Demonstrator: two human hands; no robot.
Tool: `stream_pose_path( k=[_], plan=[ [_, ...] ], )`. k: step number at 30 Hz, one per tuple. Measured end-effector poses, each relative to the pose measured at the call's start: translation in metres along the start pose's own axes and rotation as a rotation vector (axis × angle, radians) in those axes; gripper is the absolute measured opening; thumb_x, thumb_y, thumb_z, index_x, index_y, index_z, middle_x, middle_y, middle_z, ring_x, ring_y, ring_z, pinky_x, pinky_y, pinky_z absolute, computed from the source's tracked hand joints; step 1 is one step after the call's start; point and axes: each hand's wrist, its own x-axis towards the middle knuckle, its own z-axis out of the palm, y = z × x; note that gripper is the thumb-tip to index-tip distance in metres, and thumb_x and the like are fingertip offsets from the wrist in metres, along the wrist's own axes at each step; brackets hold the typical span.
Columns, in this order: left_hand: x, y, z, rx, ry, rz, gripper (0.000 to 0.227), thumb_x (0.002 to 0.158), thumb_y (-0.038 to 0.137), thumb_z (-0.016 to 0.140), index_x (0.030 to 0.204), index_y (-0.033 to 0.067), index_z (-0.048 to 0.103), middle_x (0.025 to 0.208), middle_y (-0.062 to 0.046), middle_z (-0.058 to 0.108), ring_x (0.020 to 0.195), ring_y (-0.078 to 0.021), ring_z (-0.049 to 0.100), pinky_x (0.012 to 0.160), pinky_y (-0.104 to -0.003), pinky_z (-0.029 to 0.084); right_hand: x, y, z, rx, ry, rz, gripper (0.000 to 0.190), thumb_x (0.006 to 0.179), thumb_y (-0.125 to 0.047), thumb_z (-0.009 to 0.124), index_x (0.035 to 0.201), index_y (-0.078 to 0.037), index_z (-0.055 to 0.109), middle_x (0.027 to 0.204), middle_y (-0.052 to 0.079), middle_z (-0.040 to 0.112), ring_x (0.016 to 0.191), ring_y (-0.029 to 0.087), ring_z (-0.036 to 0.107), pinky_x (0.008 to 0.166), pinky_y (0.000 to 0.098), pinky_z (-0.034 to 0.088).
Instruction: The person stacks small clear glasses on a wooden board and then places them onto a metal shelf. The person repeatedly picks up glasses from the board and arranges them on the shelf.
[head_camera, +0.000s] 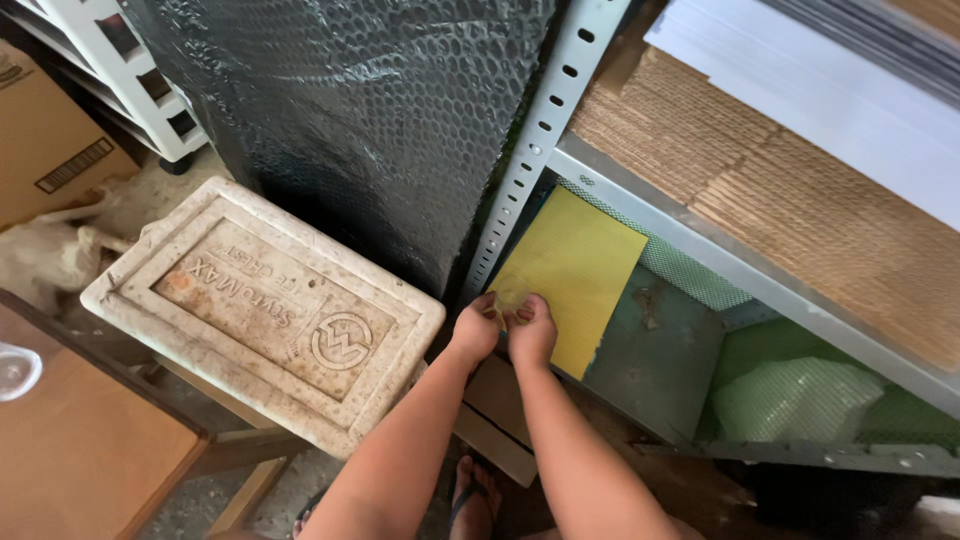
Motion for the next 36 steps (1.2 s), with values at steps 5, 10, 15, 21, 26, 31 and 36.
stream_pose_path(
  k=[5, 10, 15, 21, 26, 31, 36],
  plan=[
    [0.011, -0.006, -0.007, 0.091, 0.006, 0.056, 0.058, 0.091, 0.014, 0.066, 0.148, 0.0147, 0.058, 0.134, -0.015, 0.067, 0.123, -0.0284, 0.067, 0.103, -0.040, 0.058, 0.003, -0.001, 0.010, 0.022, -0.046, 0.051, 0.055, 0.073, -0.009, 0.092, 0.123, -0.011, 0.070, 0.109, 0.009, 0.077, 0.095, 0.021, 0.077, 0.084, 0.0352, 0.067],
    [0.024, -0.018, 0.006, 0.027, -0.008, 0.058, 0.070, 0.089, 0.018, 0.065, 0.156, 0.0124, 0.046, 0.139, -0.020, 0.062, 0.130, -0.0293, 0.062, 0.111, -0.039, 0.052, 0.017, 0.006, 0.020, 0.053, -0.083, 0.088, 0.050, 0.076, -0.010, 0.090, 0.121, -0.013, 0.070, 0.110, 0.008, 0.077, 0.099, 0.021, 0.076, 0.086, 0.0351, 0.065],
    [0.035, -0.026, 0.014, 0.164, 0.013, 0.063, 0.067, 0.083, 0.030, 0.077, 0.147, 0.0201, 0.058, 0.120, -0.011, 0.073, 0.117, -0.0238, 0.070, 0.099, -0.035, 0.059, 0.018, 0.004, 0.016, 0.147, -0.103, 0.157, 0.048, 0.078, -0.004, 0.087, 0.122, -0.010, 0.070, 0.110, 0.011, 0.075, 0.102, 0.024, 0.075, 0.085, 0.0326, 0.066],
    [0.056, -0.056, 0.016, 0.417, 0.065, 0.016, 0.061, 0.076, 0.039, 0.084, 0.132, 0.0218, 0.069, 0.103, -0.009, 0.077, 0.105, -0.0264, 0.075, 0.087, -0.038, 0.062, 0.008, 0.043, 0.014, -0.159, -0.013, 0.066, 0.054, 0.072, -0.027, 0.095, 0.121, -0.018, 0.075, 0.102, 0.006, 0.076, 0.102, 0.025, 0.075, 0.088, 0.0412, 0.065],
    [0.018, -0.035, -0.001, 0.519, -0.043, 0.056, 0.056, 0.082, 0.049, 0.071, 0.127, 0.0150, 0.072, 0.110, -0.014, 0.076, 0.111, -0.0322, 0.072, 0.093, -0.041, 0.060, -0.047, -0.007, -0.021, 0.139, -0.069, 0.016, 0.026, 0.084, -0.003, 0.077, 0.104, -0.019, 0.079, 0.085, 0.004, 0.075, 0.076, 0.022, 0.074, 0.075, 0.0311, 0.060],
    [-0.058, 0.025, -0.044, 0.491, -0.089, 0.103, 0.041, 0.083, 0.040, 0.064, 0.115, 0.0183, 0.077, 0.107, -0.010, 0.077, 0.113, -0.0319, 0.070, 0.095, -0.043, 0.059, -0.080, -0.037, -0.027, 0.221, -0.048, -0.093, 0.033, 0.082, 0.005, 0.070, 0.098, -0.022, 0.080, 0.078, 0.000, 0.073, 0.068, 0.016, 0.070, 0.070, 0.0258, 0.058],
    [-0.136, 0.078, -0.094, 0.467, -0.091, 0.185, 0.042, 0.080, 0.027, 0.059, 0.118, 0.0192, 0.077, 0.114, -0.012, 0.077, 0.117, -0.0352, 0.069, 0.102, -0.047, 0.057, -0.116, -0.076, -0.030, 0.262, -0.055, -0.235, 0.024, 0.085, 0.001, 0.076, 0.095, -0.021, 0.080, 0.081, 0.001, 0.075, 0.077, 0.017, 0.074, 0.078, 0.0273, 0.058]
  ],
)
